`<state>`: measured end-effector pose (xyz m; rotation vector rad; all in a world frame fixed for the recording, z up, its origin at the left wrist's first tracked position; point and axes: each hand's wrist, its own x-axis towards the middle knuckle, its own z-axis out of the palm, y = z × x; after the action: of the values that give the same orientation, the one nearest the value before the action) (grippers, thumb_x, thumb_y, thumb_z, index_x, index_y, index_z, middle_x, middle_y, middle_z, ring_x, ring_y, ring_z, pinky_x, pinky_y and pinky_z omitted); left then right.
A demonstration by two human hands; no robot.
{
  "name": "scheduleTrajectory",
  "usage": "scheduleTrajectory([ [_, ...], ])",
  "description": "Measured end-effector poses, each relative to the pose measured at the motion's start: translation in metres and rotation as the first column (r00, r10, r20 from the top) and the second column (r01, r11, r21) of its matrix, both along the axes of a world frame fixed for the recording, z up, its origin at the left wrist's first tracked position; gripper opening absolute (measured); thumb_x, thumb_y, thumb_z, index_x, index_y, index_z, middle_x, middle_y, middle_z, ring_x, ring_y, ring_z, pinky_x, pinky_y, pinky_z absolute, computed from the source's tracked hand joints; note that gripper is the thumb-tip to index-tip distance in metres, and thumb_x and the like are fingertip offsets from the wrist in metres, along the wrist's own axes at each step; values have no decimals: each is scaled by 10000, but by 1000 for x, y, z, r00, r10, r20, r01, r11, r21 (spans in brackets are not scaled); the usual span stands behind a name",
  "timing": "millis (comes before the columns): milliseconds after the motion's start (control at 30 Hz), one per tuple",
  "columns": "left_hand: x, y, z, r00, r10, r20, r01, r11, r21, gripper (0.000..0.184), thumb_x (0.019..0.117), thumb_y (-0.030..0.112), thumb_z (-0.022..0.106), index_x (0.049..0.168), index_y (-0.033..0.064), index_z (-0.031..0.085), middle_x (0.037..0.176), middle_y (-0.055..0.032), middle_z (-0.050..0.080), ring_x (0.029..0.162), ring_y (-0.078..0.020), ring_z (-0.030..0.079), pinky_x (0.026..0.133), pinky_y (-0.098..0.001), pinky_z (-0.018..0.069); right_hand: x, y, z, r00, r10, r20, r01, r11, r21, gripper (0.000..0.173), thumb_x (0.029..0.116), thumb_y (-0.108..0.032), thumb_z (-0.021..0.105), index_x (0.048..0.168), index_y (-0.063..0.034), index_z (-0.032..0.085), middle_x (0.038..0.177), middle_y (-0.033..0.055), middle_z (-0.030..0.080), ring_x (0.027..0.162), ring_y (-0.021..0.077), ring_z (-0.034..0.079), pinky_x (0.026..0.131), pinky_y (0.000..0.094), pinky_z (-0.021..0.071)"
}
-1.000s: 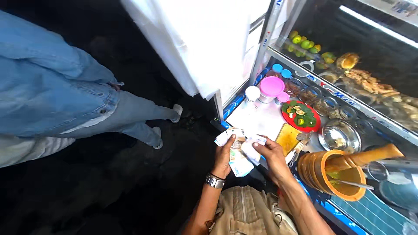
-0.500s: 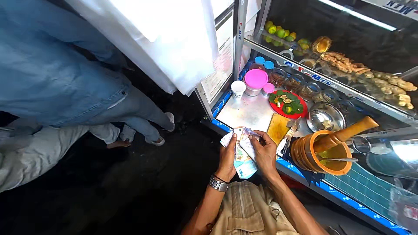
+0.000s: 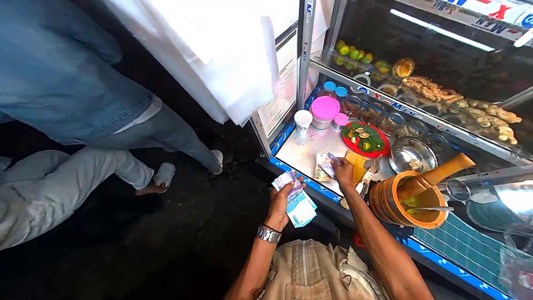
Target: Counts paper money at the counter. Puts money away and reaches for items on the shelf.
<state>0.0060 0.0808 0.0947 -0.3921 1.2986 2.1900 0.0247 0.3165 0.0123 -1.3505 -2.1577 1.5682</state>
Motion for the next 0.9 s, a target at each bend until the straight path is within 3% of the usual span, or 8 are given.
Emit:
scheduleTrajectory([
  [100, 0, -4, 1, 999, 28, -34, -32, 993, -117, 338, 993, -6, 591, 1314, -72, 513, 1090, -215, 732, 941, -272, 752, 824, -387, 637, -6, 5, -12, 989, 64, 133, -73, 995, 68, 286, 1028, -202, 586, 1216, -20, 702, 1153, 204, 717, 1105, 335, 681, 994, 537, 515],
  [300, -5, -9, 1, 992, 54, -112, -80, 967, -242, 394, 871, 0, 764, 1225, -64, 603, 1021, -160, 743, 908, -218, 747, 815, -368, 645, 22, -24, 110, 890, 99, -445, -256, 916, -308, 165, 1022, -79, 579, 1107, 27, 673, 910, 96, 729, 805, 145, 706, 757, 328, 610],
  [367, -4, -3, 1, 992, 30, -125, -60, 967, -248, 391, 865, -2, 768, 1218, -67, 611, 1027, -152, 746, 931, -207, 743, 849, -359, 637, 32, -44, 134, 820, 297, -490, -479, 824, -303, 204, 991, -75, 606, 1133, 31, 707, 1113, 97, 731, 968, 155, 701, 847, 338, 602],
  [433, -1, 4, 2, 990, 23, -142, -56, 971, -233, 351, 871, -30, 729, 1201, -66, 616, 999, -140, 748, 896, -184, 743, 824, -342, 639, 31, -65, 133, 774, 494, -396, -579, 805, -130, 186, 964, -128, 668, 1082, -15, 755, 1338, 93, 667, 1185, 150, 657, 959, 323, 583],
  [533, 4, 12, 4, 996, 53, -77, -65, 985, -161, 257, 1040, 83, 554, 1252, -58, 590, 1022, -155, 738, 905, -200, 739, 825, -365, 635, 28, -89, 115, 836, 420, -353, -457, 889, -25, 134, 956, -118, 700, 1045, -49, 773, 1087, 61, 750, 941, 97, 717, 810, 261, 607],
  [633, -1, 10, 7, 991, 97, 91, -92, 994, -52, 425, 1124, 302, 359, 1289, -8, 599, 1060, -150, 735, 945, -213, 732, 842, -380, 622, 38, -89, 99, 753, 386, -534, -439, 898, 31, 116, 932, -52, 705, 1010, -22, 786, 1082, 89, 753, 1008, 142, 704, 878, 283, 594],
  [800, -15, -2, 3, 991, 115, 64, -115, 993, -7, 409, 1135, 265, 317, 1285, -19, 571, 1028, -139, 746, 863, -211, 743, 769, -341, 628, 70, -48, 101, 388, 818, -424, -863, 484, 144, 131, 954, -147, 691, 974, -71, 795, 1290, 44, 699, 1287, 176, 577, 1134, 382, 442],
  [900, -16, -5, 7, 995, 43, -95, -51, 996, -79, 393, 1131, 225, 336, 1274, -53, 574, 1026, -164, 750, 883, -243, 754, 795, -364, 641, 83, -32, 131, 399, 759, -515, -870, 490, 49, 152, 970, -156, 663, 995, -38, 756, 1180, 51, 709, 1126, 121, 643, 978, 310, 540],
])
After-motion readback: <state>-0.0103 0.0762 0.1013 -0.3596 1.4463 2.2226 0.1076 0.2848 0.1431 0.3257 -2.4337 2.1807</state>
